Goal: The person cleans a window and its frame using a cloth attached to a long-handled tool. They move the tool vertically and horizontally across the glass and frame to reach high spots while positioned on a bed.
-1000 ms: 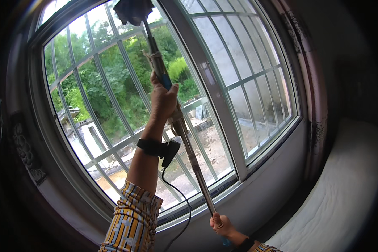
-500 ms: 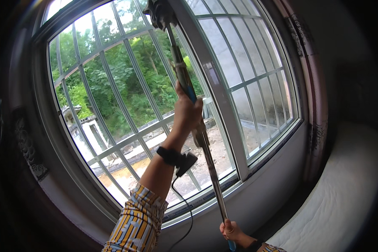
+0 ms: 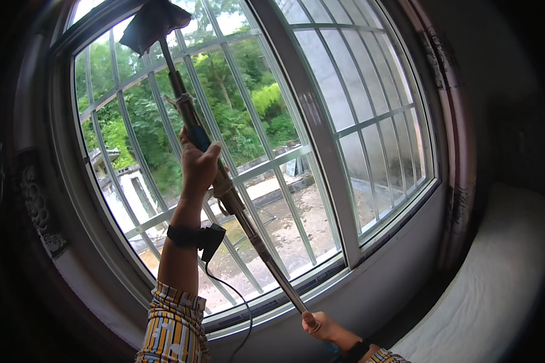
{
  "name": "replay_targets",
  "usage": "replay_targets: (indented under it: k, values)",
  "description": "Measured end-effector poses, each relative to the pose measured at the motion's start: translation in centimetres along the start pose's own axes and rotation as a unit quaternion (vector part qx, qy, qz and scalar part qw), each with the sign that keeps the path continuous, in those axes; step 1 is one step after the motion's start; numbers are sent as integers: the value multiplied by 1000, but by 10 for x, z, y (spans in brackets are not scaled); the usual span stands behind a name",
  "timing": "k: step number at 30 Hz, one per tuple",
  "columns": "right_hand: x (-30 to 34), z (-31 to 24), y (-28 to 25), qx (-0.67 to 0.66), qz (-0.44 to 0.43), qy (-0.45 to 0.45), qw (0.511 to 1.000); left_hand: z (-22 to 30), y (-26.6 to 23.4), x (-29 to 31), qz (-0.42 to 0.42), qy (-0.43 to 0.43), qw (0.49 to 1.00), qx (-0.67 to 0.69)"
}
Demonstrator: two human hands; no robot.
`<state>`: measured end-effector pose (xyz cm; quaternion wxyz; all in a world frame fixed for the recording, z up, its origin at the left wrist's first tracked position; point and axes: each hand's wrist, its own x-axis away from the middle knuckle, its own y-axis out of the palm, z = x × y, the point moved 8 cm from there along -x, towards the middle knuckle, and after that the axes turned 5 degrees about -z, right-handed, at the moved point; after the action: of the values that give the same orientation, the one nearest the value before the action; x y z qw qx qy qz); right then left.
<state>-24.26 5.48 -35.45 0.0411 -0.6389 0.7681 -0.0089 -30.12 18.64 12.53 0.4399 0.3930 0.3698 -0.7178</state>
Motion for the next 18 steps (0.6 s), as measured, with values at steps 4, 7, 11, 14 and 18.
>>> replay_targets:
  k: [4, 7, 11, 14, 18]
  values:
    - [0, -15, -6, 96, 1, -12, 995, -21, -49, 9, 33, 53, 998, 12]
    - [-3, -18, -25, 162, 13, -41, 986, -17, -81, 46, 105, -33, 993, 43]
    - [-5, -30, -45, 208, 3, -33, 978, -14, -93, 50, 146, -35, 988, 31]
    - [-1, -37, -68, 220, 46, -28, 974, -22, -84, 38, 170, -35, 984, 27]
    - [-1, -32, -94, 192, 71, -39, 978, -13, -41, 23, 144, -55, 988, -14]
